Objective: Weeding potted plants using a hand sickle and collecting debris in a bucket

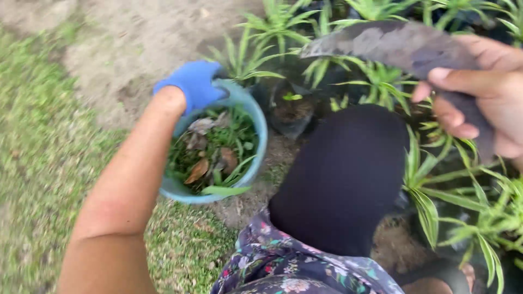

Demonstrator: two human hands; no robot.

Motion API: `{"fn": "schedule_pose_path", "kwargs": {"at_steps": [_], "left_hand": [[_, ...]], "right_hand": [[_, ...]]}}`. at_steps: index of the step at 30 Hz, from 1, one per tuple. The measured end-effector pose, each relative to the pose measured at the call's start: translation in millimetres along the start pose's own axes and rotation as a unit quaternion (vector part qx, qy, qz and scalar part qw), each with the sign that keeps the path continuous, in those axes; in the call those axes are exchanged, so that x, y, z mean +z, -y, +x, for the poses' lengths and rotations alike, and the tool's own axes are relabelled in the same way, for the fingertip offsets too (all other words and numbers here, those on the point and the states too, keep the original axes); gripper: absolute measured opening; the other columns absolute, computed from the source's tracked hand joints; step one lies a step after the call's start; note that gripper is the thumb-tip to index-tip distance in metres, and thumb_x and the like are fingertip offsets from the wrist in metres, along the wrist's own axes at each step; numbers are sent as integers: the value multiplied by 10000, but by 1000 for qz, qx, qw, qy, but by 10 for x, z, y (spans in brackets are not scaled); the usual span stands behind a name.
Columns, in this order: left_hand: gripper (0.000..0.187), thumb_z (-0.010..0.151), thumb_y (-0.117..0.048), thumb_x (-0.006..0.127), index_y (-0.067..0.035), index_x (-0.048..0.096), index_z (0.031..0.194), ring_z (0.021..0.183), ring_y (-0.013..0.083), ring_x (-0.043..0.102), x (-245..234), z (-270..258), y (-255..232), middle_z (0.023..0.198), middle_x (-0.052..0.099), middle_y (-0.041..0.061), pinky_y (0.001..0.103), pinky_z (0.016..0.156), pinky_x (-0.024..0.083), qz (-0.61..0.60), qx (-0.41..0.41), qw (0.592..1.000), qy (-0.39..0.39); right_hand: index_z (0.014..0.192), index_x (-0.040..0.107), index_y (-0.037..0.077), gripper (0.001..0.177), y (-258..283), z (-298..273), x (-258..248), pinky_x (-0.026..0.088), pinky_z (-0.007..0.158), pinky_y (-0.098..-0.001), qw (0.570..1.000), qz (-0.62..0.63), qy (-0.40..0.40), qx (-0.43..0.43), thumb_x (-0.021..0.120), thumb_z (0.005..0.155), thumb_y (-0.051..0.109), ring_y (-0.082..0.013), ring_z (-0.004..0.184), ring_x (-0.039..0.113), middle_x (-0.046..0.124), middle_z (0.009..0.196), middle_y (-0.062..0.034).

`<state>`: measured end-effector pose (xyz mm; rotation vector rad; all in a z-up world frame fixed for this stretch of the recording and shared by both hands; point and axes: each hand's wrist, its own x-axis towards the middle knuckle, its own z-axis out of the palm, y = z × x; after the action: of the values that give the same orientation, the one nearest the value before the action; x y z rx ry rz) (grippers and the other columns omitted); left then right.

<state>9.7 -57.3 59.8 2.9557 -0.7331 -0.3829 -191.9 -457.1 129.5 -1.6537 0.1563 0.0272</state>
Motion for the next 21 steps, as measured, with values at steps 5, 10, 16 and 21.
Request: {"fn": "schedule_pose_path", "kwargs": {"at_steps": [5,10,16,21], "left_hand": [[423,892,-373,676,-143,691,1246,1052,344,674,-388,780,-1372,1152,722,151,477,909,492,-51,238,967,-68],[374,909,-411,674,-166,741,1184,1057,356,663,-337,1562,-3542,1110,741,120,471,910,462,-24,391,919,-39],[434,882,-369,601,-137,707,1233,1078,281,690,265,2444,-6049,1202,741,85,430,958,505,-21,462,879,119],[331,944,-227,568,-152,699,1239,1177,285,651,1475,3389,-7492,1263,716,88,451,1083,508,-91,375,903,191]], "right_hand": [[1524,312,2,403,-438,-437,-1742,185,244,-345,992,-59,-101,-44,347,1123,18,-250,357,261,504,977,-277],[1131,565,-8,416,-1150,-1385,-3735,203,424,-304,960,-51,-268,61,395,1235,357,-169,414,259,354,589,-90],[1279,441,166,184,-1464,-1620,-4514,318,367,-256,869,-23,-488,76,548,1133,136,-98,502,459,635,908,-80],[1463,542,191,450,-1817,-1122,-4920,404,457,-211,834,47,-460,302,525,1033,56,-100,566,494,673,892,-47]]}}
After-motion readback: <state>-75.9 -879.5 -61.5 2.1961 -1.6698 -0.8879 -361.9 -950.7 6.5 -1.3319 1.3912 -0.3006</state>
